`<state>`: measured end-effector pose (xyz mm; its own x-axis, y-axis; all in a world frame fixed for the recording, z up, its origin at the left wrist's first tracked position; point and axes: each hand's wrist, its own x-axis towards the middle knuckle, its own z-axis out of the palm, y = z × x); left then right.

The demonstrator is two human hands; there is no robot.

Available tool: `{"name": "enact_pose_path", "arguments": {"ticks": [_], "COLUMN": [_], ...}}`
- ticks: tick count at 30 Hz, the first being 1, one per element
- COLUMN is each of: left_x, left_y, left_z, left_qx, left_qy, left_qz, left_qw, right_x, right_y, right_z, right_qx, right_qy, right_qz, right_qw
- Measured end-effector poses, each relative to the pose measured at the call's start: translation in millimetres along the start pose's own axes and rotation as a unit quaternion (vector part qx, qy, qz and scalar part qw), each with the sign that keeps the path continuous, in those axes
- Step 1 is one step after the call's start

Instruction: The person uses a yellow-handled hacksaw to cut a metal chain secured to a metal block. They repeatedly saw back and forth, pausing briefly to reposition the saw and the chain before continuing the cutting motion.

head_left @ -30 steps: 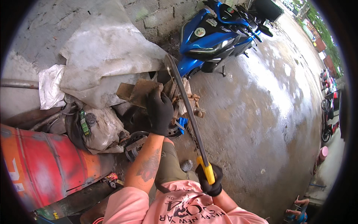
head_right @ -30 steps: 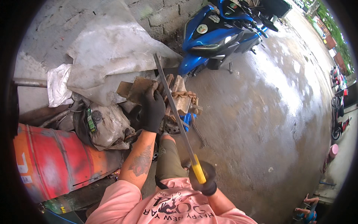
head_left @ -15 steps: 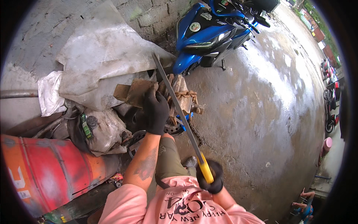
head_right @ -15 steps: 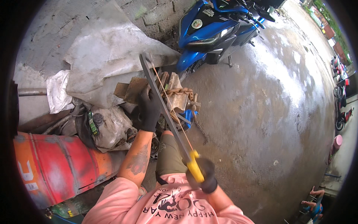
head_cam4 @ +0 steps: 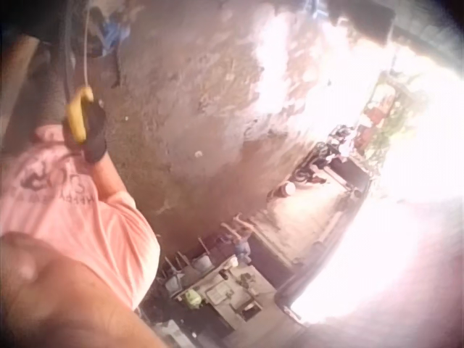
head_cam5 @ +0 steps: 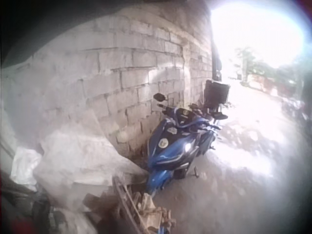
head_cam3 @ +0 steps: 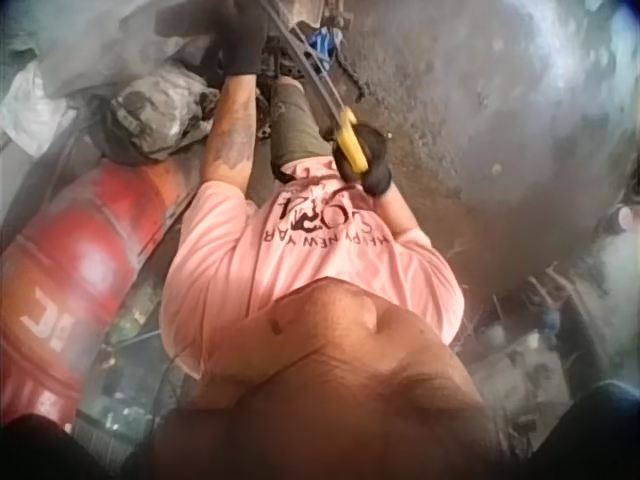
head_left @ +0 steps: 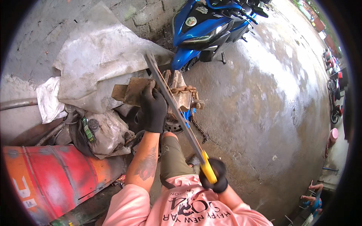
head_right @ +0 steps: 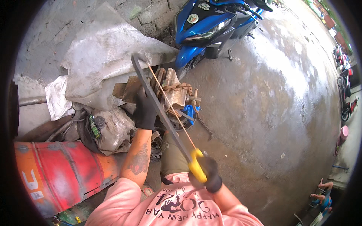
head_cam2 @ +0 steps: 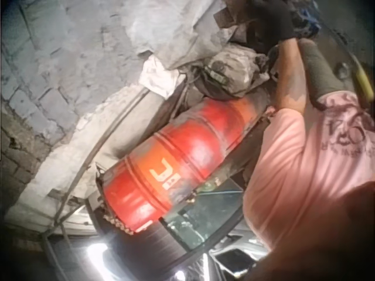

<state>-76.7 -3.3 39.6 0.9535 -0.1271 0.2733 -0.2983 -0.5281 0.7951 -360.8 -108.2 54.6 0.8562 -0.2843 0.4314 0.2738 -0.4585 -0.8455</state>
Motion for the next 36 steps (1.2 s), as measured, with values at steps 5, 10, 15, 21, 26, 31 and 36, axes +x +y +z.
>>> {"name": "enact_pose_path", "arguments": {"ticks": [5, 10, 15, 21, 26, 31, 36], "left_x": [-3, 5, 6, 5, 11, 18, 2], "left_y": [-4, -32, -39, -49, -35, -80, -34], "left_z": [4, 11, 10, 26, 13, 13, 17], "left_qx": [0.026, -0.043, -0.085, -0.078, -0.116, -0.193, -0.096], "left_qy": [0.014, -0.021, 0.007, 0.046, -0.002, -0.008, 0.0], "left_qz": [0.027, 0.079, -0.004, 0.051, -0.005, 0.011, 0.062], "left_qw": [0.999, 0.996, 0.996, 0.995, 0.993, 0.981, 0.993], "right_x": [36, 96, -64, 30, 65, -98, 48], "right_y": [-7, 3, -13, 24, 18, 9, 22], "right_z": [-2, 43, -18, 10, 35, -23, 18], "right_qx": [-0.003, 0.049, -0.021, -0.099, 0.044, 0.0, 0.044], "right_qy": [-0.034, 0.022, -0.014, -0.041, 0.065, -0.004, -0.007], "right_qz": [-0.009, 0.03, 0.023, -0.04, -0.029, -0.008, -0.01], "right_qw": [0.999, 0.998, 0.999, 0.993, 0.997, 1.0, 0.999]}}
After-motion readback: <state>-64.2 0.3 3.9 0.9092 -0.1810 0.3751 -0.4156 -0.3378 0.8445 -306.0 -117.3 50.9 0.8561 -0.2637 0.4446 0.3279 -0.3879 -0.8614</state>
